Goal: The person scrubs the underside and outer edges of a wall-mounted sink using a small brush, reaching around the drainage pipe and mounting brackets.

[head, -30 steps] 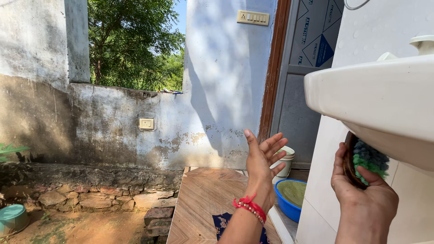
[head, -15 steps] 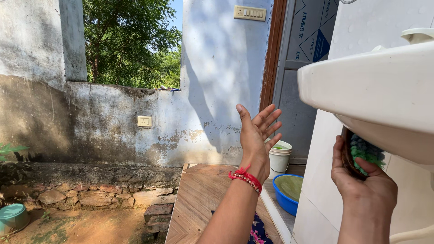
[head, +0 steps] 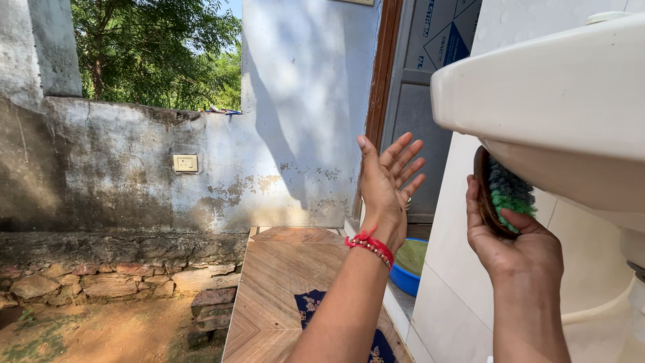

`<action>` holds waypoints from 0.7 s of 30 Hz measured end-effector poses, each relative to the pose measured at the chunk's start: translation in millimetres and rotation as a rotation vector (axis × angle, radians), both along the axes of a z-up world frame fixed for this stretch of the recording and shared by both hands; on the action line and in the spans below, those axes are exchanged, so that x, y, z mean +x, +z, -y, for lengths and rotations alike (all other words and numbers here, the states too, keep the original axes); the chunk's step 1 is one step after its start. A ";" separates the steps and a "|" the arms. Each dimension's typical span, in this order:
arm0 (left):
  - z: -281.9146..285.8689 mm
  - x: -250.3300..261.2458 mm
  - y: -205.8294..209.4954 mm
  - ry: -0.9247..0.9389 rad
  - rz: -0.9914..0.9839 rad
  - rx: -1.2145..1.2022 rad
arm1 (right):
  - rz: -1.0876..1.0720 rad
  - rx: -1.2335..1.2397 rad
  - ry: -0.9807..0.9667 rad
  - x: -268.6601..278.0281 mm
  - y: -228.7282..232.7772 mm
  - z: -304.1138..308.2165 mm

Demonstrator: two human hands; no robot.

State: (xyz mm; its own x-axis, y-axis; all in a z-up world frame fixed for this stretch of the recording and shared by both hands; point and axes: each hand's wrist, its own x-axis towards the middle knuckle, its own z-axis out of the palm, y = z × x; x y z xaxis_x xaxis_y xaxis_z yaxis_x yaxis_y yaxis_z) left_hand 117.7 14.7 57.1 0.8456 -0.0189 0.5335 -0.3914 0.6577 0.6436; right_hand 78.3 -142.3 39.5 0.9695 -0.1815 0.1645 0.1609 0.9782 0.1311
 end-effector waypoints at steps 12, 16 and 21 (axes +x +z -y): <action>32.7 35.5 -8.3 -0.117 0.089 -0.080 | 0.058 -0.085 -0.068 16.4 -20.0 -0.4; 35.2 47.2 -6.3 -0.135 0.158 -0.158 | 0.076 -0.062 -0.087 20.1 -21.2 8.1; 34.0 58.5 -9.1 -0.189 0.240 -0.204 | 0.148 -0.007 -0.129 32.0 -22.8 8.4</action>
State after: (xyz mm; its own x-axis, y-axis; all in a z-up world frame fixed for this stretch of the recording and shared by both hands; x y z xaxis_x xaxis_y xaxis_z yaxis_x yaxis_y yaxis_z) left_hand 176.3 -19.3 48.0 0.6880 -0.0352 0.7249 -0.3748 0.8381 0.3964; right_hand 110.3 -150.7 16.7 0.9035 -0.3010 0.3050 0.2644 0.9517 0.1559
